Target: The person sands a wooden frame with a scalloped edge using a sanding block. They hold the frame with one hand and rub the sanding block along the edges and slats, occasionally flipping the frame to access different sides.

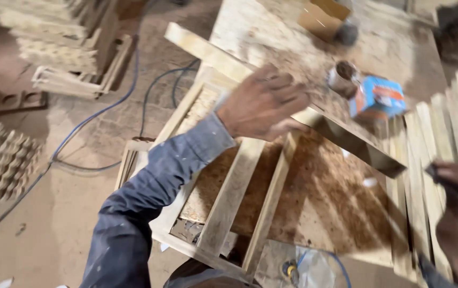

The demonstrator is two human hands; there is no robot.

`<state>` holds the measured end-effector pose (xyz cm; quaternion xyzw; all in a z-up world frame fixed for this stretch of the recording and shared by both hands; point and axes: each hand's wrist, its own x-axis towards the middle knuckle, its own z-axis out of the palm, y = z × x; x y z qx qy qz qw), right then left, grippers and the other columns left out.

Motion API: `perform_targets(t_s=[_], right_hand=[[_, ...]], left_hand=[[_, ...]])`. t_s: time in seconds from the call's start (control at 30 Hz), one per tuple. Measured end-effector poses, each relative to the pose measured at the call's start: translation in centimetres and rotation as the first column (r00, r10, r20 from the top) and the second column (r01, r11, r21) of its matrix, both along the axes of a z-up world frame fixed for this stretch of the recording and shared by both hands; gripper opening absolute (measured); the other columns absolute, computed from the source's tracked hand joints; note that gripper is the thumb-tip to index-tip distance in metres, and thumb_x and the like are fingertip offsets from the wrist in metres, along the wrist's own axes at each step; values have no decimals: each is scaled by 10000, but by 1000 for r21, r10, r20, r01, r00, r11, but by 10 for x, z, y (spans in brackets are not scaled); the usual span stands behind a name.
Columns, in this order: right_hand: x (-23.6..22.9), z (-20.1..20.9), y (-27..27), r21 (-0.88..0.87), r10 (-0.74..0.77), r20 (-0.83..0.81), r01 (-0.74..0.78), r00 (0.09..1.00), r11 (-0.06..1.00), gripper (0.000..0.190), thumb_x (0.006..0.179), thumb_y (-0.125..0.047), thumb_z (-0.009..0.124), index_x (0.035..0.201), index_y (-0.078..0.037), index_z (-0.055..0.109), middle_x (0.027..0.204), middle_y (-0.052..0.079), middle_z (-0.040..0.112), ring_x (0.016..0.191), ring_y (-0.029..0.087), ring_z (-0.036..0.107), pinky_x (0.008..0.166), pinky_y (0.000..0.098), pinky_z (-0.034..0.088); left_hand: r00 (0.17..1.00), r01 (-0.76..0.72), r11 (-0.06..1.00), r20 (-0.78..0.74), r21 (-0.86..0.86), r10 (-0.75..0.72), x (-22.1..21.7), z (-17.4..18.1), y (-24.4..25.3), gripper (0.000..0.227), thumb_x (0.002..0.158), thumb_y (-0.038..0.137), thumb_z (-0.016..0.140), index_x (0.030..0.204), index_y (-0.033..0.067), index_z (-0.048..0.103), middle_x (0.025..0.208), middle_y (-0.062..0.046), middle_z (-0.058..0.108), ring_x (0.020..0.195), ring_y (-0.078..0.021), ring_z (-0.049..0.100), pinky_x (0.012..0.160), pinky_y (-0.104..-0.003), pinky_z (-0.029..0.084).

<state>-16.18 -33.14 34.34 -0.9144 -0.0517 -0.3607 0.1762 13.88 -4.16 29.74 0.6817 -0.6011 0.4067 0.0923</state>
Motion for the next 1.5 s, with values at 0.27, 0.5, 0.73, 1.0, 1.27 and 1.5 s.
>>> perform_targets(t_s=[0.27, 0.5, 0.73, 1.0, 1.27, 1.5], right_hand=[[2, 5, 33, -11, 5, 18, -5, 1000, 1000, 113, 1103, 81, 610, 1195, 43, 661, 1214, 187, 701, 1115, 247, 707, 980, 310, 583], [26, 15, 51, -759, 38, 316, 229, 948, 609, 148, 870, -45, 791, 1014, -45, 826, 1014, 75, 777, 945, 222, 655, 645, 325, 546], [14, 55, 64, -784, -104, -17, 52, 994, 619, 281, 753, -39, 765, 1030, -19, 811, 1181, 82, 746, 1095, 222, 688, 832, 384, 570], [11, 30, 71, -215, 92, -101, -112, 991, 970, 533, 655, 55, 738, 1181, 43, 652, 1102, 126, 696, 1046, 249, 710, 933, 377, 544], [56, 79, 106, -228, 264, -168, -298, 950, 927, 380, 874, 77, 691, 1236, -37, 674, 1260, 133, 695, 1206, 246, 676, 1060, 371, 555], [215, 81, 197, -638, 712, 40, -531, 701, 558, 149, 975, -140, 806, 1121, -111, 804, 1095, 17, 771, 1018, 160, 661, 751, 276, 558]], left_hand=[[968, 64, 958, 252, -280, 9, 16, 12, 7, 770, 1007, 888, 494, 861, 136, 569, 888, -19, 586, 748, -151, 512, 695, -320, 457], [962, 51, 947, 269, -316, 38, 8, 25, 10, 797, 1002, 931, 514, 879, 145, 553, 937, -6, 592, 813, -153, 540, 735, -303, 469], [965, 38, 949, 259, -314, 48, 8, 20, 9, 795, 984, 925, 502, 878, 141, 584, 934, 2, 589, 812, -150, 545, 729, -315, 481], [970, 22, 965, 239, -260, 42, 11, 12, 9, 779, 973, 910, 480, 895, 148, 621, 975, -37, 659, 821, -162, 598, 731, -342, 523], [1000, -26, 994, 7, -105, 26, -27, -34, -95, 431, 977, 433, 654, 1330, 186, 650, 1226, -64, 664, 1120, -246, 643, 860, -411, 549], [983, -24, 997, -183, -76, 10, -23, -81, -138, 438, 991, 449, 645, 1347, 194, 635, 1243, -68, 644, 1132, -253, 627, 869, -420, 547]])
